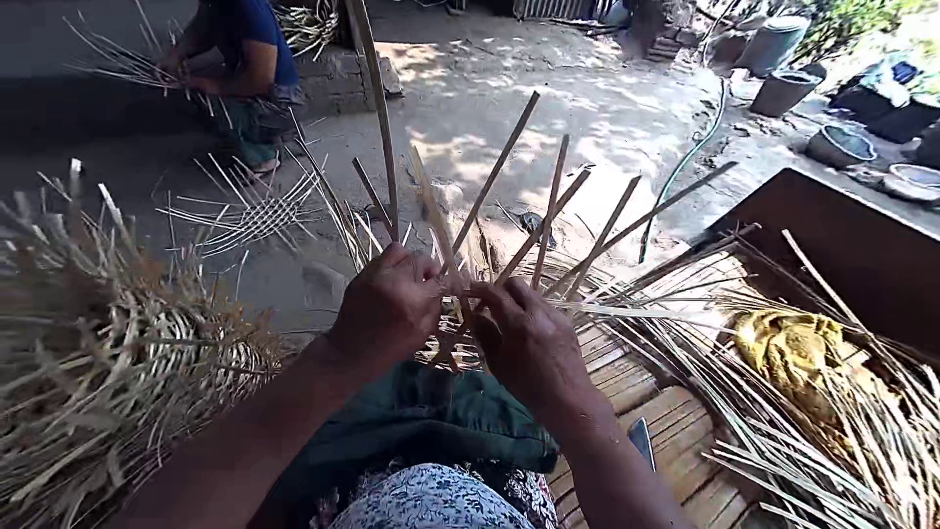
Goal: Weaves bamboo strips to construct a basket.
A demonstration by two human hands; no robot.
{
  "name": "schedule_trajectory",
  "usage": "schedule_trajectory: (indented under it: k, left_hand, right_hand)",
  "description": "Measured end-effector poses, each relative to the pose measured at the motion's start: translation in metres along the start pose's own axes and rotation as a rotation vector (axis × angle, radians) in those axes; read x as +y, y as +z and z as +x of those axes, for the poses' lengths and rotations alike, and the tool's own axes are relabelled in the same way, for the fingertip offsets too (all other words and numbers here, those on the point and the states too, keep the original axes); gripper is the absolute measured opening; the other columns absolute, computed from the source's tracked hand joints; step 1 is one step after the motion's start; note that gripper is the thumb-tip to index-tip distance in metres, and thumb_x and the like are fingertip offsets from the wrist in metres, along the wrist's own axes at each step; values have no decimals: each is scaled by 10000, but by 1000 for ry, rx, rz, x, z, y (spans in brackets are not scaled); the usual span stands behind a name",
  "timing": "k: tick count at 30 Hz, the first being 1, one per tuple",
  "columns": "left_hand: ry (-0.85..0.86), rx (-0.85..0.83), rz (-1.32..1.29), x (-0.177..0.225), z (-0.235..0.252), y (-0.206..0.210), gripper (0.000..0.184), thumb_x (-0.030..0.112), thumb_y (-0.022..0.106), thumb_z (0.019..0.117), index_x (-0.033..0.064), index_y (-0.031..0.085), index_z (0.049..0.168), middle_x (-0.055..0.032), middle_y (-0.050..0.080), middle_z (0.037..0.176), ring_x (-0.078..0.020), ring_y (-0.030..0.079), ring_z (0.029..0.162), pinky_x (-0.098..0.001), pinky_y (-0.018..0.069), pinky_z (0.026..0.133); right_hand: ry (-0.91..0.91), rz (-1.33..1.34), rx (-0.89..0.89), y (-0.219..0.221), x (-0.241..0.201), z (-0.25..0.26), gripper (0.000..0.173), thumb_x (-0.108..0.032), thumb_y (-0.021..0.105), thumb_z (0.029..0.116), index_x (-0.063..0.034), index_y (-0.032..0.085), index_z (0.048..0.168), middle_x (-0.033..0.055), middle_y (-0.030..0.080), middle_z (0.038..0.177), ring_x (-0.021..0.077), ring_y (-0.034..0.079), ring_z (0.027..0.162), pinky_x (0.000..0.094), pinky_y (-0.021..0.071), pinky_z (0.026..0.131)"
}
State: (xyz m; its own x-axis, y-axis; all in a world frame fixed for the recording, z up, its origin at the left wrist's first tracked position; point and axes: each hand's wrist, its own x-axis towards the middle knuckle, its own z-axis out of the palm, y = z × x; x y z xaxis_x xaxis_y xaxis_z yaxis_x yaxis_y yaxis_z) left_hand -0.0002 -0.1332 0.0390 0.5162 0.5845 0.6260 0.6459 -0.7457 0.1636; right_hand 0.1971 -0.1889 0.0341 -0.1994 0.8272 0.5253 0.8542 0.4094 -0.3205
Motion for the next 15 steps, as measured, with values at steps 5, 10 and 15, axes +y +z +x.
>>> schedule_trajectory:
  k: [5, 10, 15]
  left_hand:
    - [-333, -147, -475, -7, 10, -22, 397, 156, 658, 946, 167, 653, 1342, 41, 693, 906, -40, 617, 666, -252, 560, 604]
    - [-317, -89, -684, 0, 6, -10, 112, 130, 672, 952, 99, 685, 1058, 45, 697, 856, -28, 649, 691, -226, 576, 625]
    - [-35, 162, -434, 6, -9, 4, 242, 198, 657, 969, 22, 659, 1136, -39, 724, 923, -62, 649, 724, -239, 568, 663]
  right_hand:
    - [-78, 79, -106, -15, 6, 4, 211, -335, 641, 988, -151, 740, 1011, 29, 682, 830, 183, 657, 624, 414, 543, 513]
    - [0, 1, -31, -12, 5, 5, 281, -329, 620, 986, -123, 681, 806, 33, 603, 647, 212, 605, 527, 423, 451, 440]
    - [61, 7, -55, -15, 7, 7, 324, -361, 660, 952, -125, 648, 729, 16, 559, 573, 199, 579, 501, 428, 427, 444]
